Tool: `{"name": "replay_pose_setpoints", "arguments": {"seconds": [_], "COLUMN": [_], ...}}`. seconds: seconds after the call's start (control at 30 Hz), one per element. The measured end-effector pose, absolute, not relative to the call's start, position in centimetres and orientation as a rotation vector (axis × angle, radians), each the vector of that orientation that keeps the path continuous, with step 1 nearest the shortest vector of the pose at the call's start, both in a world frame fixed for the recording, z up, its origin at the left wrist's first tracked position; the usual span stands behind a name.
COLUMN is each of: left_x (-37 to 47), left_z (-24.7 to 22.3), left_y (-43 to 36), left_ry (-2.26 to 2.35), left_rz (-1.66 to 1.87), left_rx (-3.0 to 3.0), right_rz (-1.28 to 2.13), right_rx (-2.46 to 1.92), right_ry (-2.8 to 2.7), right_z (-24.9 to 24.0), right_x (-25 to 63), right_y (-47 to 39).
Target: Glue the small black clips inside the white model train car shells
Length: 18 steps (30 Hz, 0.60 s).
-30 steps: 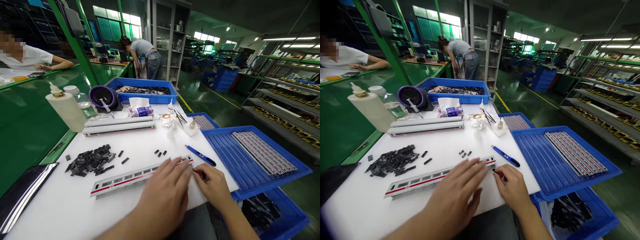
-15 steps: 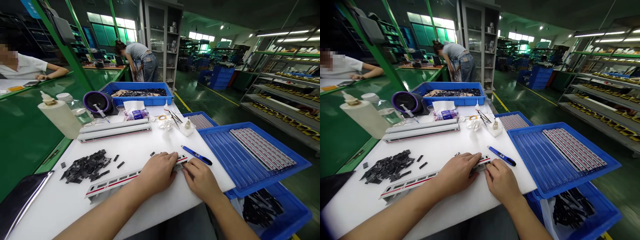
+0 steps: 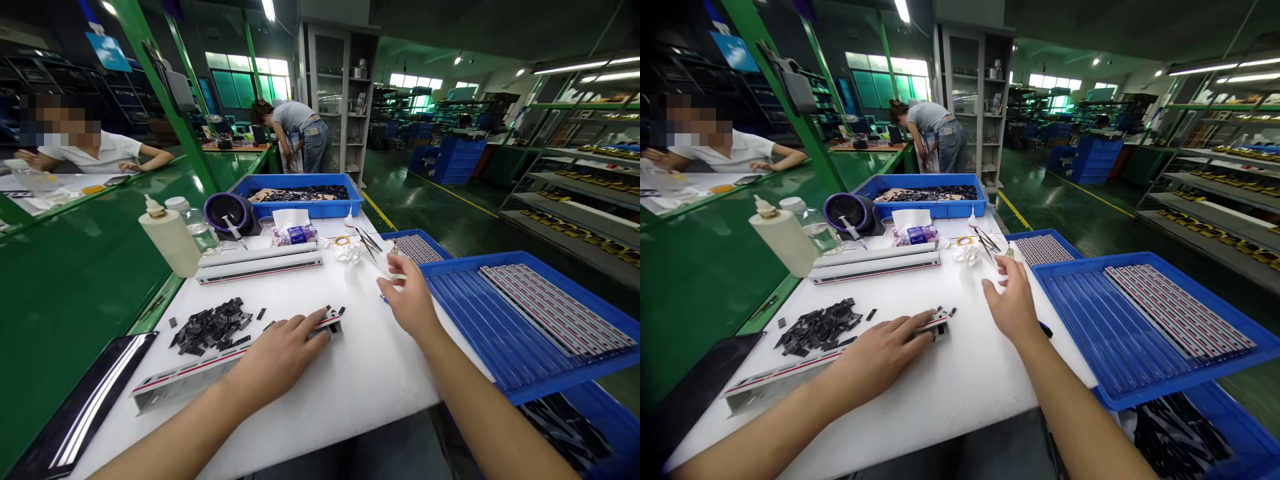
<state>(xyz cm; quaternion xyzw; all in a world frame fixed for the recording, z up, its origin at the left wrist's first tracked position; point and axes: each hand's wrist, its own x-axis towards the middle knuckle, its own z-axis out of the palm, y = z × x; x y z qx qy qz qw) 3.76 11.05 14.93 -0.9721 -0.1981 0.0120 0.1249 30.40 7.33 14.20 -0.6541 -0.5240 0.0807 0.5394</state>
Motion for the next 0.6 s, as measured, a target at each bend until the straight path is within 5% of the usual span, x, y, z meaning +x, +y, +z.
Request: {"name": "replay_pose_setpoints", "arguments": {"seconds": [0.2,0.6], "left_x": [4.5,6.1], "left_z": [14.7,14.8], "left_y": [10.4,12.4], "left_ry": [-0.613,-0.678], "left_rz": [-0.014,-0.088], "left_rx": [-2.834,-3.044], "right_rz": [0.329,0.426], "right_rx": [-1.744,-1.581], "right_ry": [-1.370,-1.371], "right_z": [12.7,12.8], "right_x": [28.6,28.8], "right_y": [14.3,13.2]}}
